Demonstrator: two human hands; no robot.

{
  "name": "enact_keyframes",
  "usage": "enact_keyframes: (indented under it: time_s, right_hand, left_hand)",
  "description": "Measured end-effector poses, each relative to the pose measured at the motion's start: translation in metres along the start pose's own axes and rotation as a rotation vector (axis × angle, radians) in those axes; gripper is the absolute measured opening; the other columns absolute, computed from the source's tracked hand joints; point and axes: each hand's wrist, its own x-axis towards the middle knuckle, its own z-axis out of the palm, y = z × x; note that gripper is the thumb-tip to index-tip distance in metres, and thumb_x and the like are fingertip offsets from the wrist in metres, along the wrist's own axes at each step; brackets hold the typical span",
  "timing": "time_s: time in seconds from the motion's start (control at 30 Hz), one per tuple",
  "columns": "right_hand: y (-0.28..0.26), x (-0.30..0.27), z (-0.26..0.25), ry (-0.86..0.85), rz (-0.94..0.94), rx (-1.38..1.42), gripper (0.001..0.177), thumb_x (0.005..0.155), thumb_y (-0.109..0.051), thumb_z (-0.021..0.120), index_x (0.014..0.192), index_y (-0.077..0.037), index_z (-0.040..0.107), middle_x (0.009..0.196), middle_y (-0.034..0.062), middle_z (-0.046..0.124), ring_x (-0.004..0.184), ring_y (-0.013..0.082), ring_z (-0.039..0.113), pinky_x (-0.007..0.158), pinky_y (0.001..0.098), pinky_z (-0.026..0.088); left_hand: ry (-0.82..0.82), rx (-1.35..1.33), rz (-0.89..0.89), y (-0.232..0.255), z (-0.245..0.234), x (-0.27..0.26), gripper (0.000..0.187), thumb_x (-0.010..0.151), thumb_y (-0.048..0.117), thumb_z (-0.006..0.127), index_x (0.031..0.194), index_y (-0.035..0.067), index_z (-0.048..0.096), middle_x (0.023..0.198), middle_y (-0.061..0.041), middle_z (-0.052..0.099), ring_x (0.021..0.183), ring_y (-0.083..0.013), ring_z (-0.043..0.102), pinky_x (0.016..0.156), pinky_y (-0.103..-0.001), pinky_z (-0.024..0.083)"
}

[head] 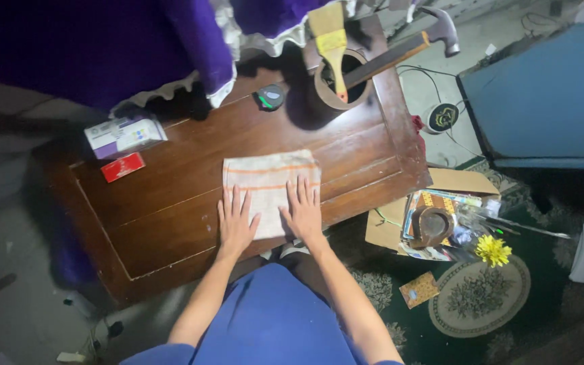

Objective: The person wipes a wooden table surface with a striped cloth. They repeatedly rub the cloth across the table, fold and unfold it, and continue wiping different sections of the surface.

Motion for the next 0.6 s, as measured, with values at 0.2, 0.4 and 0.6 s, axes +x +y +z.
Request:
enact_keyframes:
  time_s: [0.2, 0.4, 0.6]
  right_hand:
    - [0.095, 0.034, -0.037, 0.066, 0.155, -0.099, 0.079, 0.096, -0.044, 0.059, 0.161, -0.009, 0.031, 0.169, 0.0231, 0.02, 0.157, 0.0388, 0.017, 0.124, 0.0583, 0.014]
    - [0.191, -0.002, -0.072, 0.203, 0.432, -0.064, 0.079, 0.099, -0.041, 0.055, 0.163, -0.003, 0.026, 0.17, 0.0251, 0.017, 0.158, 0.0404, 0.012, 0.125, 0.059, 0.011]
    - [0.219, -0.034, -0.083, 0.189, 0.561, -0.045, 0.08, 0.097, -0.04, 0.054, 0.163, -0.005, 0.024, 0.17, 0.0244, 0.014, 0.158, 0.0414, 0.01, 0.124, 0.0613, 0.008]
  left_hand:
    - [-0.086, 0.031, 0.173, 0.066, 0.015, 0.108, 0.076, 0.098, 0.049, 0.054, 0.16, 0.01, 0.034, 0.169, -0.022, 0.016, 0.157, -0.0425, 0.007, 0.123, -0.059, 0.017]
    - [-0.151, 0.016, 0.379, 0.172, 0.046, 0.155, 0.075, 0.099, 0.049, 0.051, 0.161, 0.013, 0.031, 0.171, -0.02, 0.012, 0.157, -0.0424, 0.005, 0.124, -0.058, 0.016]
    - [-0.182, 0.006, 0.445, 0.216, 0.058, 0.155, 0.074, 0.098, 0.05, 0.053, 0.16, 0.015, 0.034, 0.17, -0.017, 0.013, 0.156, -0.0409, 0.006, 0.122, -0.06, 0.016]
